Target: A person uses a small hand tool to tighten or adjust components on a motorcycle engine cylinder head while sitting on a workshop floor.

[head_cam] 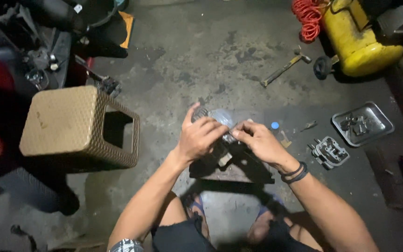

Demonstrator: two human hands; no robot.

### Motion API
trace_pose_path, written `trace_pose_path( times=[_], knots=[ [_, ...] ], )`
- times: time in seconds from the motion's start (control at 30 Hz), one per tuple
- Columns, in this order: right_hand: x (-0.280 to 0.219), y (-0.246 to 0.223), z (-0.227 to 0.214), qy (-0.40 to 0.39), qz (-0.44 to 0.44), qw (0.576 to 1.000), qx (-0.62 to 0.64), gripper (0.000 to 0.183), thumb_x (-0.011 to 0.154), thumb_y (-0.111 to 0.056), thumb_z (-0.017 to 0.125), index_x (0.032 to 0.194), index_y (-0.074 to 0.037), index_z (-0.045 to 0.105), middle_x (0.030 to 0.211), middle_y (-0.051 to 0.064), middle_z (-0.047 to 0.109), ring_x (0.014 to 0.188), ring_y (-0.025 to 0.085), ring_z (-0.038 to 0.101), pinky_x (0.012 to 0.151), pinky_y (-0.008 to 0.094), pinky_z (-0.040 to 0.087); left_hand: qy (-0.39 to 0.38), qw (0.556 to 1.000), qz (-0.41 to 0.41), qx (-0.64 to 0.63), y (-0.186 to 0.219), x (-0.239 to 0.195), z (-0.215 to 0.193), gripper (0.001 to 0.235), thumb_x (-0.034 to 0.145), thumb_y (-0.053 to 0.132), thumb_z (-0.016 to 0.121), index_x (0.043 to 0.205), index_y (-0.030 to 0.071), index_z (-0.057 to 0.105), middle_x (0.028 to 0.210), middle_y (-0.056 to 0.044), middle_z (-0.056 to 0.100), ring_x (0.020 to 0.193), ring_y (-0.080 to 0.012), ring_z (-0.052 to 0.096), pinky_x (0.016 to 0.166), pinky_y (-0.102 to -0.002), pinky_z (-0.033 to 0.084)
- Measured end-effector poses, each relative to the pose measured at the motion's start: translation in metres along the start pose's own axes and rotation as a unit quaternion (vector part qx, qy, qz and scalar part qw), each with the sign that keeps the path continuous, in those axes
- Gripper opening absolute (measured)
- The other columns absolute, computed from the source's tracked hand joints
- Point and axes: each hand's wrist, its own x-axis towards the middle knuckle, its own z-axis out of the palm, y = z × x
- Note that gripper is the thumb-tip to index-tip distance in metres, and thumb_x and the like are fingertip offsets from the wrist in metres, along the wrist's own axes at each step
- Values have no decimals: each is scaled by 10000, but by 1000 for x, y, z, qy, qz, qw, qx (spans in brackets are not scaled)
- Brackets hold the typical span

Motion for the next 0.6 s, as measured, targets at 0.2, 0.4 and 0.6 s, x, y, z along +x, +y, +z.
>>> trace_pose_path(
  times=[0.2,0.4,0.6],
  knots=[
    [-33,2,25,136,-187,922,-310,218,907,-381,733,1111,-308,744,749,-76,621,844,179,577,914,412,334,-46,992,-117,-26,35,-13,-21,143,953,294,695,959,153,721,803,-29,651,763,-231,665,1042,-619,399],
    [-52,15,47,166,-182,918,-310,141,939,-389,712,1027,-295,768,764,-42,671,872,206,594,878,452,330,-89,965,-230,-88,48,-53,-22,165,940,378,719,1001,225,723,863,24,746,846,-185,725,1125,-525,338],
    [-66,8,58,126,-121,906,-387,131,933,-411,677,992,-322,753,768,-66,688,922,205,636,873,516,366,-191,946,-246,-94,54,-66,-23,167,932,357,708,1002,206,709,822,-29,739,838,-241,739,1033,-521,467]
  ],
)
